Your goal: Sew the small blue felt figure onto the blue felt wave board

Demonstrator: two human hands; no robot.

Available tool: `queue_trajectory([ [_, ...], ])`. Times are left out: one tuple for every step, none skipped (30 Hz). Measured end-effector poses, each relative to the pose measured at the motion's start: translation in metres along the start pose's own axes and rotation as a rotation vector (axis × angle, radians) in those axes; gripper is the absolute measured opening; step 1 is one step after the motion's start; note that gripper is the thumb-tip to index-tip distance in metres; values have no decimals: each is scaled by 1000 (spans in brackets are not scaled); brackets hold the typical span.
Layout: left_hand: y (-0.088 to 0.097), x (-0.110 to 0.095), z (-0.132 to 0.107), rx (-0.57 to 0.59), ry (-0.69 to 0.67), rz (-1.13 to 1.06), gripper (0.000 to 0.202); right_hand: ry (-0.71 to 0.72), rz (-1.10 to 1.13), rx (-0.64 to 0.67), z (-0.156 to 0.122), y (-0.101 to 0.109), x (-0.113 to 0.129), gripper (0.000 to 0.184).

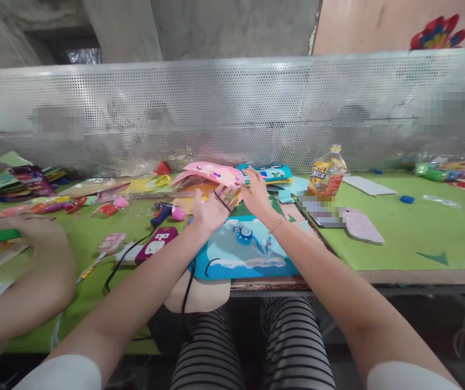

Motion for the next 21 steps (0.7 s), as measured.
queue_trajectory([
  [-2,2,-1,22,15,4,59,77,-113,48,7,-9,15,41],
  [-4,5,-3,34,28,4,59,101,-204,77,14,-16,26,42],
  [-6,7,-4,44,40,1,59,97,-273,91,21,-22,33,43],
  [-8,8,-6,54,48,-4,60,92,-324,100,26,-28,38,44],
  [-11,9,-7,64,57,-7,61,85,-364,98,31,-32,41,44],
  [-14,10,-8,71,66,-6,62,75,-392,95,35,-36,43,44],
  [-16,11,-10,72,73,0,64,69,-410,92,37,-40,45,44],
  [-18,12,-10,70,85,9,64,67,-422,90,39,-43,45,44],
  [-19,13,-11,67,97,18,65,70,-428,90,39,-46,46,44],
  [-20,13,-12,65,106,24,65,76,-431,88,38,-48,47,45],
  [-21,13,-12,65,110,25,64,83,-431,85,36,-50,48,46],
  [-21,13,-11,63,107,23,64,89,-429,86,33,-52,49,47],
  [-21,13,-11,57,99,19,63,95,-427,95,30,-54,51,47],
  [-21,13,-10,46,89,16,60,104,-423,119,27,-57,52,47],
  [-20,13,-9,34,73,11,57,108,-418,157,23,-62,53,48],
  [-19,12,-7,20,45,4,54,104,-412,204,19,-67,54,48],
  [-17,11,-6,6,7,-6,50,96,-403,254,14,-72,56,49],
  [-16,10,-6,-5,-32,-20,46,81,-394,298,9,-76,58,49],
  [-13,8,-5,-22,-72,-34,44,62,-386,331,4,-79,60,50],
  [-9,7,-5,-55,-99,-45,42,44,-381,356,-1,-81,64,51],
  [-4,8,-4,-94,-103,-50,42,33,-378,372,-6,-82,70,51],
])
Point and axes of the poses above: each hand's wrist, its own z-axis towards the middle knuckle, its own y-axis out of the back of the hand, x = y × z, the point moved 7 cm from there along z, towards the middle knuckle, and after that the axes turned 2 degrees about y, right-handed, at the moved point
